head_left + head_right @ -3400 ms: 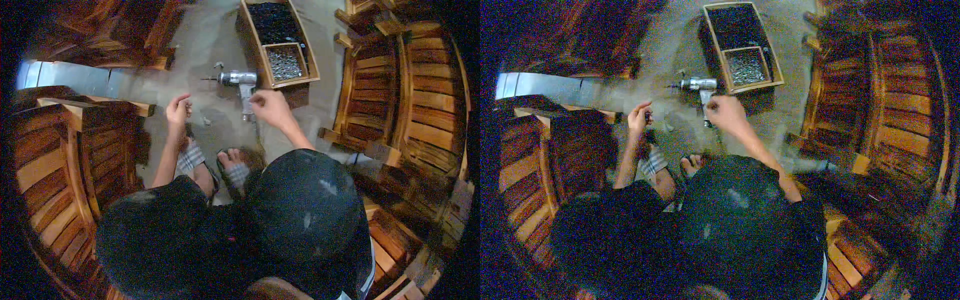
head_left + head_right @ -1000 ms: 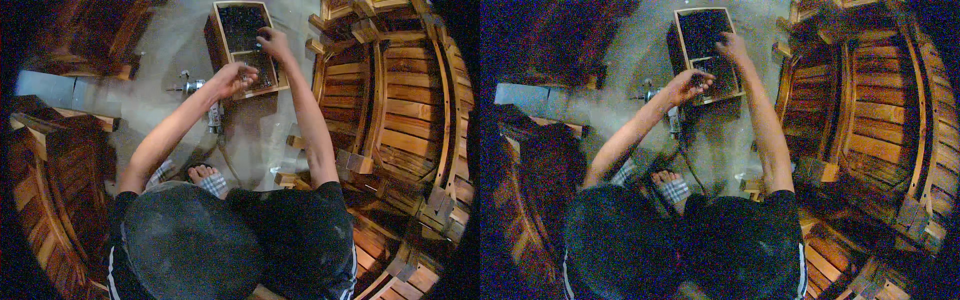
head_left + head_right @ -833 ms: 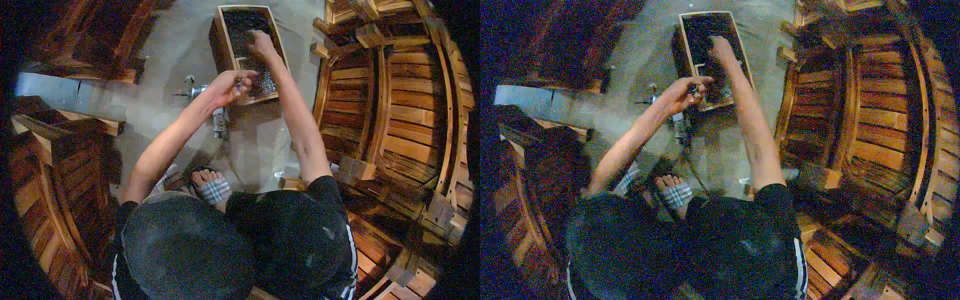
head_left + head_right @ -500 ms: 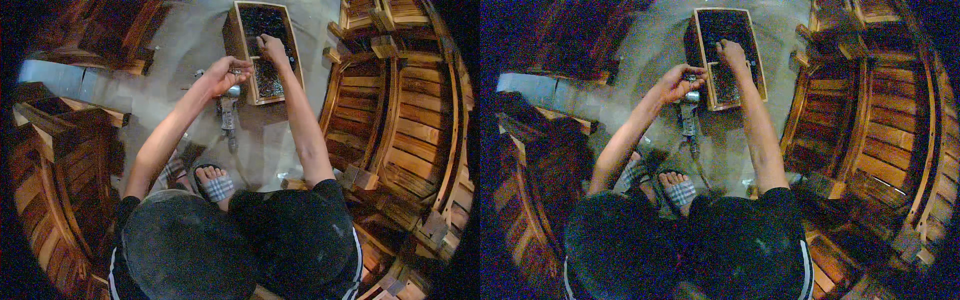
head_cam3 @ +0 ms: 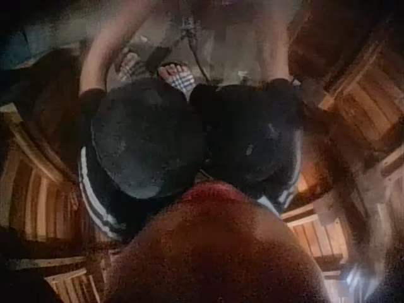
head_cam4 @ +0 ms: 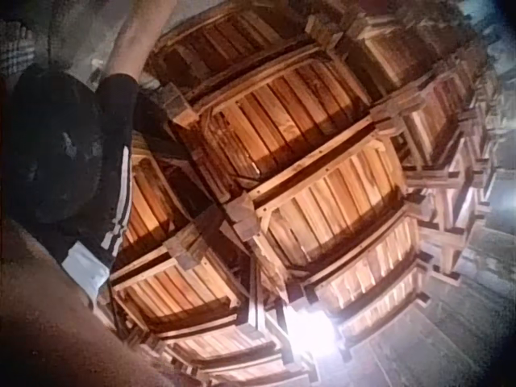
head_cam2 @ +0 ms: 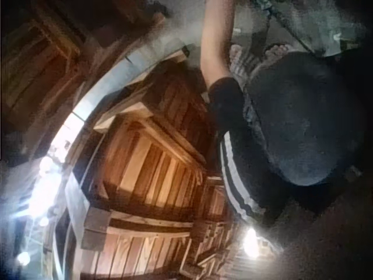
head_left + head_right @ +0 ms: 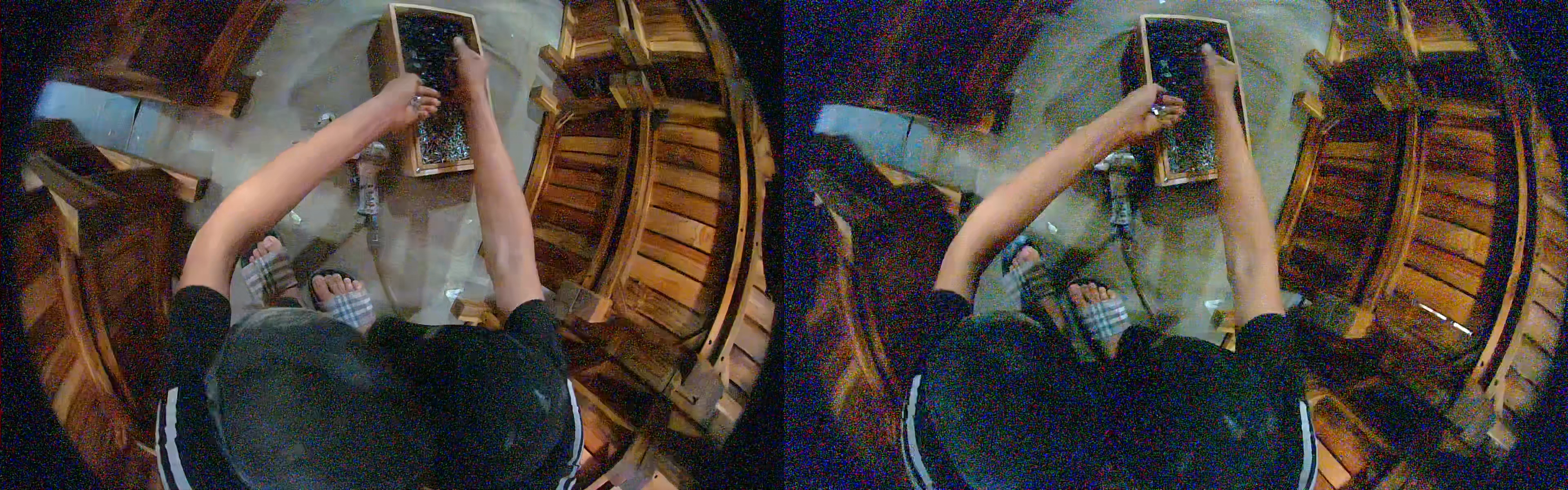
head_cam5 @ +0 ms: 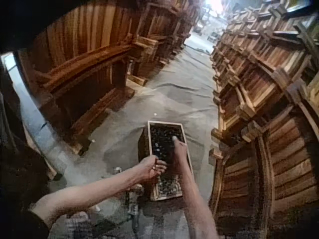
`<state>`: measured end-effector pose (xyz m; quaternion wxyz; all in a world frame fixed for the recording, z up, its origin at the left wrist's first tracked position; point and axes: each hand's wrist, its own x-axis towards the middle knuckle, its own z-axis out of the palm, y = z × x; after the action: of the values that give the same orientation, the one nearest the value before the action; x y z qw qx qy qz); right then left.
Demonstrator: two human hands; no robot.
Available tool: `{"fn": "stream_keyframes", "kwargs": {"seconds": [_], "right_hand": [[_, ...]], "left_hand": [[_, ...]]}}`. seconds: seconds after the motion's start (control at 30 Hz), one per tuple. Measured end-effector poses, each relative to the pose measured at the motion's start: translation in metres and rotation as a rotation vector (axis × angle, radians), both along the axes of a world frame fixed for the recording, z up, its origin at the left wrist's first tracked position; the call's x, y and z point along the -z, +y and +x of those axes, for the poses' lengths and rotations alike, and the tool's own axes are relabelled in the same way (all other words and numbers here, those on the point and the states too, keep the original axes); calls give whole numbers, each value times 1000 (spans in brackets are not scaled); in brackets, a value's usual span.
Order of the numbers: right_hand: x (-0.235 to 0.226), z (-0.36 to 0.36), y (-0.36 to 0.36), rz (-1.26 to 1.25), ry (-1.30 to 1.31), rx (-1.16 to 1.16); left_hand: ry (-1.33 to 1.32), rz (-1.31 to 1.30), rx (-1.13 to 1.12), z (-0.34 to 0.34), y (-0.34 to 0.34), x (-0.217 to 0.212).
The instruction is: Attaching plastic floor protectors to wooden furniture frames using a power drill.
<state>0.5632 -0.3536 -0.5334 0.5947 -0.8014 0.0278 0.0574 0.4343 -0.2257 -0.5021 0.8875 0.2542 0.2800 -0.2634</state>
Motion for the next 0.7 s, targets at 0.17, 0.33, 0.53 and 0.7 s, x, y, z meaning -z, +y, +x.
{"fn": "stream_keyframes", "kwargs": {"seconds": [0.17,0.33,0.53,0.7], "right_hand": [[-64,-33,28,706,279,-50],[-75,-44,3,841,228,-80],[-67,-58,-15,600,-76,-92],[-86,-71,11,775,72,-106]], "left_hand": [[-59,-109,-189,41,-17,29],[-182,-341,-73,65,-48,34],[-167,-342,-22,54,-57,24],[-112,-191,-148,40,-32,4]]}}
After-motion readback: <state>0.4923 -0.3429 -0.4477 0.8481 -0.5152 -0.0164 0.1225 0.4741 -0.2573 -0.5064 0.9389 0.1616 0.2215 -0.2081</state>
